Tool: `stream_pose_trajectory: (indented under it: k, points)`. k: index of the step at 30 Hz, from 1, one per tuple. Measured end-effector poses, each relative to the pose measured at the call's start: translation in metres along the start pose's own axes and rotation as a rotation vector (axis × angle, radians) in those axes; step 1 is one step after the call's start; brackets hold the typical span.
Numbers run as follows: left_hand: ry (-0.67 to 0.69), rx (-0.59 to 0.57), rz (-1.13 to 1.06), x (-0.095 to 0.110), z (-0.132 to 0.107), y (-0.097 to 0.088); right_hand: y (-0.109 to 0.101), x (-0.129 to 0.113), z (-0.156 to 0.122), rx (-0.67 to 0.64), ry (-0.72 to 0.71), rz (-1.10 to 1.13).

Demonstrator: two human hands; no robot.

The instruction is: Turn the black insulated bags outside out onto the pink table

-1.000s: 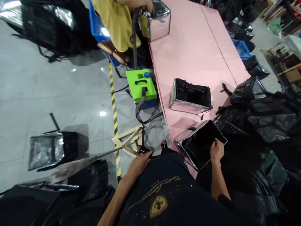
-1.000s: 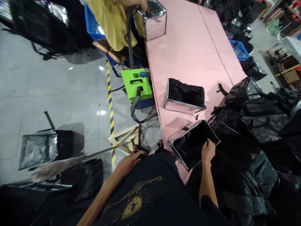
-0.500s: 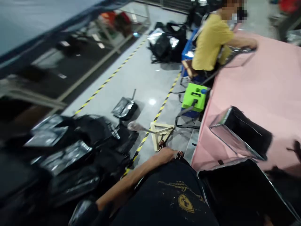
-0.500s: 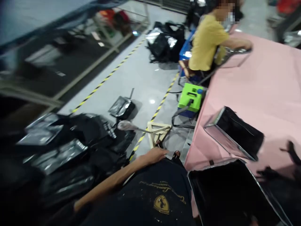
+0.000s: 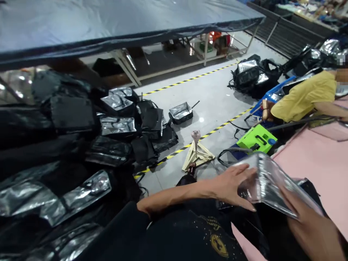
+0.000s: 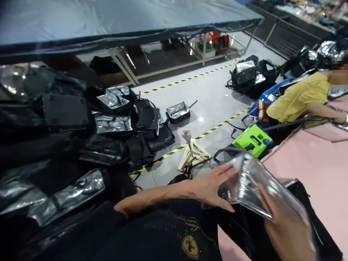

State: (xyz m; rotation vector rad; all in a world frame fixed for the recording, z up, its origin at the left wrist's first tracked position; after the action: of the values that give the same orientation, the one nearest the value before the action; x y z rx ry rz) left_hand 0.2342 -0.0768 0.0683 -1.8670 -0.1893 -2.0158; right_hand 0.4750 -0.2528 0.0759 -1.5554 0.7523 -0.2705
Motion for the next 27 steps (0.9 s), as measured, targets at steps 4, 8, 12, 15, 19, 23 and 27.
stream_pose_trajectory:
  k: [4,8,12,15,19,23,27]
  points:
    - [0.038,0.407,0.110,-0.015,-0.054,-0.064,0.005,-0.168,0.054,-0.057,-0.633,-0.138]
    - [-0.086,0.757,0.178,-0.031,-0.125,-0.120,0.033,-0.286,0.057,0.003,-0.985,-0.123]
    - [-0.251,1.012,0.118,-0.045,-0.171,-0.151,0.071,-0.331,0.039,0.138,-1.022,-0.060]
    - [-0.264,1.050,0.042,-0.057,-0.174,-0.168,0.095,-0.340,0.029,0.239,-0.968,-0.017]
    - [-0.216,0.973,0.007,-0.068,-0.153,-0.201,0.111,-0.346,0.048,0.333,-0.851,-0.037]
    - [-0.181,0.869,-0.016,-0.084,-0.132,-0.240,0.122,-0.370,0.098,0.295,-0.848,-0.150]
    - [-0.102,0.955,0.118,-0.105,-0.131,-0.282,0.133,-0.406,0.146,0.084,-0.956,-0.186]
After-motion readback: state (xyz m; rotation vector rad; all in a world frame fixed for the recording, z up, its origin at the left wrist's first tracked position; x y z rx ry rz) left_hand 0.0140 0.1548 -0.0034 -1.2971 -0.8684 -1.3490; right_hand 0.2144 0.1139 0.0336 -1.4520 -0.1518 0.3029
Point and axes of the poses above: each hand's wrist, its own z-axis towards the middle knuckle, its own y-axis out of the palm, x = y × z, the point moved 9 cm from there along z, towards the middle knuckle, and after that the axes turned 15 degrees about -z, right-handed, at the moved point
